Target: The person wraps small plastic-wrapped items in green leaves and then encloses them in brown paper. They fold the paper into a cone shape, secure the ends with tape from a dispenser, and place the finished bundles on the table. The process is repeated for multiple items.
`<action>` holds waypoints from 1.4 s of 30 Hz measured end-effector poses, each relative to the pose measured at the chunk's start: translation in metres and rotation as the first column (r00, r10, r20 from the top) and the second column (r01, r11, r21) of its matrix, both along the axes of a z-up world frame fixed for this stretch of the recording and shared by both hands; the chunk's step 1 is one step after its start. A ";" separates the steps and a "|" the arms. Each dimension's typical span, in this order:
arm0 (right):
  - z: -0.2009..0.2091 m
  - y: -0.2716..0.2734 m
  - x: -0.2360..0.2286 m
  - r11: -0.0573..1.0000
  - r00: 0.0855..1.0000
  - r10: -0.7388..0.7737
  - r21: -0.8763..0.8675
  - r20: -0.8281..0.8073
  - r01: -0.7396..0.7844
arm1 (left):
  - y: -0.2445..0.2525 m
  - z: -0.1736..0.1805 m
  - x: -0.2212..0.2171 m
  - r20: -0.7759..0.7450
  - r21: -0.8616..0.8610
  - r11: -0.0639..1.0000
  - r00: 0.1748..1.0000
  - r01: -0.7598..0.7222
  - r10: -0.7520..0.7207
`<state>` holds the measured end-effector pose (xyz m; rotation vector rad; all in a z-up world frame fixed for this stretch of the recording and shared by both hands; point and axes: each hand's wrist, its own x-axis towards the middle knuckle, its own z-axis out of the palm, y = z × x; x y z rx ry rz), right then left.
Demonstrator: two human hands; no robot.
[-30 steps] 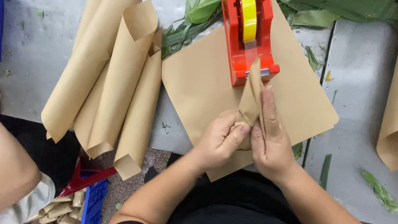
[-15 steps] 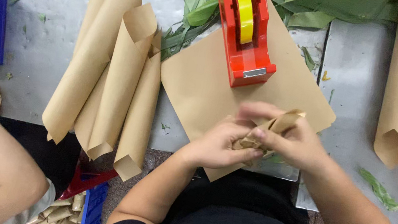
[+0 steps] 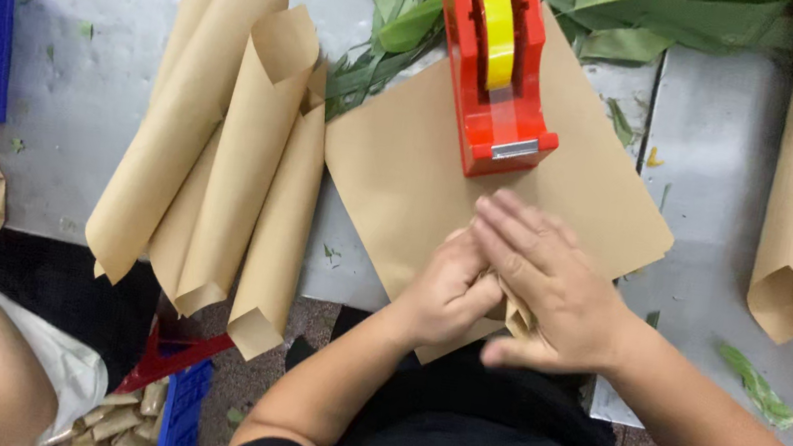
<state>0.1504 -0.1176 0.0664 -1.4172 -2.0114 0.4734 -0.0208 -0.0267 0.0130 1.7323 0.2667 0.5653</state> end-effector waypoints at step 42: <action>-0.081 -0.022 -0.019 0.822 0.919 -0.215 0.447 -0.329 0.353 | 0.001 -0.016 0.004 0.042 -0.194 0.968 0.984 -0.161 0.173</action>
